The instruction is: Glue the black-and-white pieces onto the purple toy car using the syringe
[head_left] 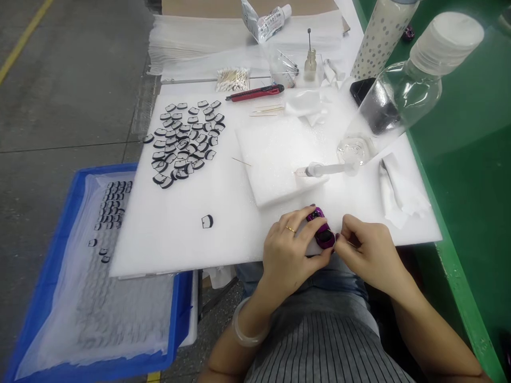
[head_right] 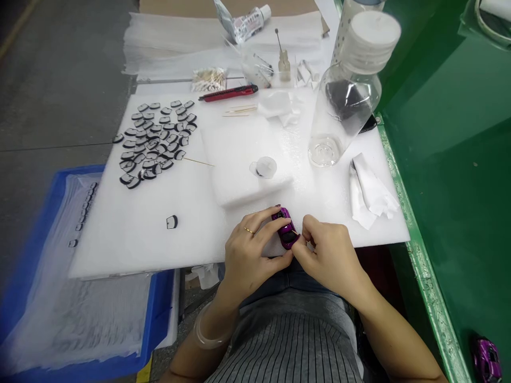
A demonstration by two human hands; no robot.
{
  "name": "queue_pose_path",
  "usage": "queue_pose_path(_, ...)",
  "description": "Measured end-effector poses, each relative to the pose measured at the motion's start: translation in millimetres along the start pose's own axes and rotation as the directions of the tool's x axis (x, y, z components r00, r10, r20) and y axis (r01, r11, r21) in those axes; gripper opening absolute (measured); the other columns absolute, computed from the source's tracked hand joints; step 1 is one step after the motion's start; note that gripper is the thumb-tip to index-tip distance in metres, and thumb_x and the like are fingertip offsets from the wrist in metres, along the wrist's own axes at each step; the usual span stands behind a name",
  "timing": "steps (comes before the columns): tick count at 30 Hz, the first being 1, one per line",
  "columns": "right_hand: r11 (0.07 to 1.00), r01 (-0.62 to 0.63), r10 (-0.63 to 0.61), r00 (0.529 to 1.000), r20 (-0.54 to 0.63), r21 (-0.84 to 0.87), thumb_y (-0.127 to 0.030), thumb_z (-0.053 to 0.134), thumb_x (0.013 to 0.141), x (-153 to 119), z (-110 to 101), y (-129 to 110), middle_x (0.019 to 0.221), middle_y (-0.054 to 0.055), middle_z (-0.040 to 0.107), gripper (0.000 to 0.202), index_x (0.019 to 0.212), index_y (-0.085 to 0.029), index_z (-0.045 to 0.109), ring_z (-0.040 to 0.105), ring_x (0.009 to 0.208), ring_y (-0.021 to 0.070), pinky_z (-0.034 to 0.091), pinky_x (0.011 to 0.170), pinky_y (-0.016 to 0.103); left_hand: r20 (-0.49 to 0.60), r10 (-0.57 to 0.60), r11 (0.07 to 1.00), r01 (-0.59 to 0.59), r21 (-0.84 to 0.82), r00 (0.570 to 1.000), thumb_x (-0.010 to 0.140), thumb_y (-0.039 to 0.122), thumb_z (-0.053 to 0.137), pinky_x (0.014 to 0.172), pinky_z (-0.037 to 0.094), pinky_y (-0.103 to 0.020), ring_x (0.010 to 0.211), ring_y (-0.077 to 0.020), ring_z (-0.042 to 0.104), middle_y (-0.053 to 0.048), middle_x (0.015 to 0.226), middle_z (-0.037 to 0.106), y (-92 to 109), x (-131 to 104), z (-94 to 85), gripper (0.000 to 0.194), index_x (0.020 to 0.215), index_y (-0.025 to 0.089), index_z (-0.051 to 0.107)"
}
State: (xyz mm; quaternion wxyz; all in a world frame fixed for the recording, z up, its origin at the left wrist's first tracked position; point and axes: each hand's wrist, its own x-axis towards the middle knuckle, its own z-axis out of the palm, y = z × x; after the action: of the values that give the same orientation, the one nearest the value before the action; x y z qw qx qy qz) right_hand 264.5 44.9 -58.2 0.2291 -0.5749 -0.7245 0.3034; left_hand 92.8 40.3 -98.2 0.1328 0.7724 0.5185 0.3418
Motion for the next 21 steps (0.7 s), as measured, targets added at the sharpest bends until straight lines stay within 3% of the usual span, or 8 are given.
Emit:
queue_pose_path(5, 1.0, -0.003, -0.003, 0.973, -0.233, -0.028, -0.016, 0.05, 0.08, 4, -4, 5, 0.046, -0.007, 0.033, 0.023, 0.062, -0.021, 0.037, 0.028, 0.042, 0.0071, 0.024, 0.042, 0.021, 0.011, -0.005, 1.0, 0.005, -0.01, 1.0, 0.075, 0.028, 0.074, 0.083, 0.053, -0.038, 0.105, -0.0264, 0.063, -0.005, 0.124, 0.067, 0, 0, 0.2, 0.037, 0.111, 0.023, 0.066)
queue_pose_path(8, 0.992, -0.045, 0.017, 0.975, -0.221, -0.122, -0.021, 0.053, 0.084, 15, -3, 9, 0.048, -0.006, 0.041, 0.021, 0.065, -0.02, 0.043, 0.034, 0.043, 0.008, 0.027, 0.045, 0.022, -0.004, 0.002, 1.0, -0.002, -0.006, 1.0, 0.076, 0.027, 0.073, 0.082, 0.054, -0.039, 0.105, -0.0261, 0.064, -0.006, 0.124, 0.067, 1, 1, 0.4, 0.035, 0.11, 0.023, 0.066)
queue_pose_path(12, 0.967, -0.068, 0.012, 0.975, -0.221, -0.247, -0.033, 0.057, 0.089, 27, -12, 19, 0.07, 0.001, 0.061, 0.017, 0.084, -0.018, 0.063, 0.052, 0.058, 0.0137, 0.037, 0.055, 0.026, -0.001, 0.017, 1.0, -0.017, -0.014, 1.0, 0.077, 0.026, 0.072, 0.081, 0.055, -0.04, 0.105, -0.0269, 0.065, -0.007, 0.124, 0.067, 0, 0, -0.9, 0.034, 0.11, 0.022, 0.065)
queue_pose_path(14, 0.958, -0.11, 0.012, 0.937, -0.349, -0.264, -0.036, 0.059, 0.088, 33, -26, 29, 0.075, 0.002, 0.063, 0.018, 0.089, -0.019, 0.067, 0.055, 0.064, 0.0152, 0.039, 0.061, 0.028, 0.003, 0.035, 0.999, -0.034, -0.028, 0.999, 0.077, 0.024, 0.071, 0.084, 0.056, -0.041, 0.11, -0.0274, 0.064, -0.008, 0.126, 0.066, -1, 0, -1.6, 0.035, 0.112, 0.022, 0.064)
queue_pose_path(16, 0.931, -0.234, 0.055, 0.85, -0.524, -0.281, -0.037, 0.061, 0.086, 42, -42, 44, 0.074, 0.001, 0.064, 0.019, 0.086, -0.02, 0.067, 0.055, 0.064, 0.0155, 0.04, 0.064, 0.03, 0.006, 0.059, 0.997, -0.059, -0.04, 0.998, 0.078, 0.02, 0.069, 0.088, 0.056, -0.041, 0.116, -0.0276, 0.062, -0.008, 0.128, 0.065, -2, -1, -1.2, 0.036, 0.113, 0.021, 0.063)
queue_pose_path(18, 0.88, -0.373, 0.12, 0.772, -0.625, -0.293, -0.04, 0.061, 0.084, 53, -54, 59, 0.077, 0.002, 0.065, 0.021, 0.088, -0.021, 0.068, 0.056, 0.066, 0.0169, 0.04, 0.067, 0.032, 0.015, 0.085, 0.996, -0.084, -0.041, 0.996, 0.079, 0.018, 0.067, 0.093, 0.055, -0.042, 0.123, -0.0285, 0.059, -0.01, 0.132, 0.063, -3, 0, 0.5, 0.037, 0.116, 0.02, 0.061)
queue_pose_path(21, 0.859, -0.382, 0.094, 0.771, -0.63, -0.34, -0.041, 0.061, 0.08, 69, -62, 80, 0.08, 0.005, 0.067, 0.023, 0.087, -0.021, 0.07, 0.057, 0.07, 0.0201, 0.043, 0.072, 0.037, -0.03, 0.141, 0.987, -0.143, -0.073, 0.99, 0.081, 0.025, 0.071, 0.098, 0.053, -0.046, 0.128, -0.0312, 0.055, -0.014, 0.132, 0.061, -4, -1, 2.0, 0.039, 0.118, 0.018, 0.061)
